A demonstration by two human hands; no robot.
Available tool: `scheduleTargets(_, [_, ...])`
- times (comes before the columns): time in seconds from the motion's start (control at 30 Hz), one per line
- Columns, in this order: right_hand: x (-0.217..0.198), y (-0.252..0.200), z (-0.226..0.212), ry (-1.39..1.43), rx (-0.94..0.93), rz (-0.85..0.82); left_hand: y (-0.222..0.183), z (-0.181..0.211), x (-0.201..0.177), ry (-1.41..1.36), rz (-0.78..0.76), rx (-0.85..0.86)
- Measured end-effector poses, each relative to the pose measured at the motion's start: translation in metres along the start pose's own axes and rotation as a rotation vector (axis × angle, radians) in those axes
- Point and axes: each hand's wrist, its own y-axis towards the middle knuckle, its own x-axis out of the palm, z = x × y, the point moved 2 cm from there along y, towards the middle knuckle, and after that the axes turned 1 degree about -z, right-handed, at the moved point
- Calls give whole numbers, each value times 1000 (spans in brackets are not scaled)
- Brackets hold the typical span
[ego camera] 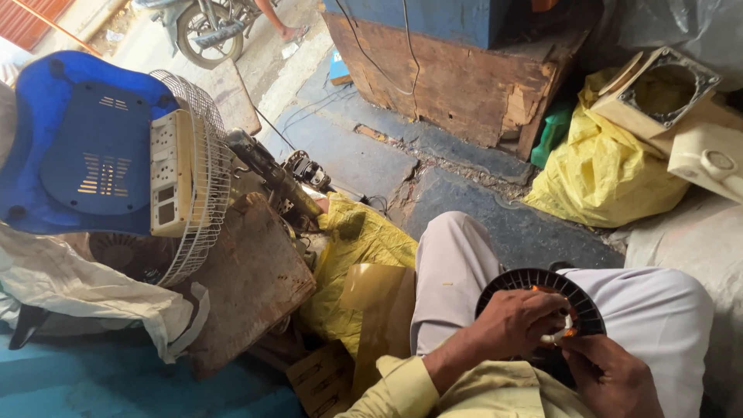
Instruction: The person sits on the floor and works on a circular electric motor stator. They use pliers to cut wires and then use their hands to insert and adjust thin wires into the slots of the stator. The person repeatedly picks up wires and places them into the stator.
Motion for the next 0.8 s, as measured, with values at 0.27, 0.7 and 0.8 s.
scheduleTargets(0.27, [9, -2, -4, 39, -63, -78, -5, -2, -13, -20, 41, 40])
scheduleTargets(0.7, [6, -13, 9, -96, -2, 83, -52, 12, 7, 342, -24, -4])
scheduleTargets(0.8, [9, -12, 6, -77, -32, 80, -50, 8, 12, 404, -69, -36])
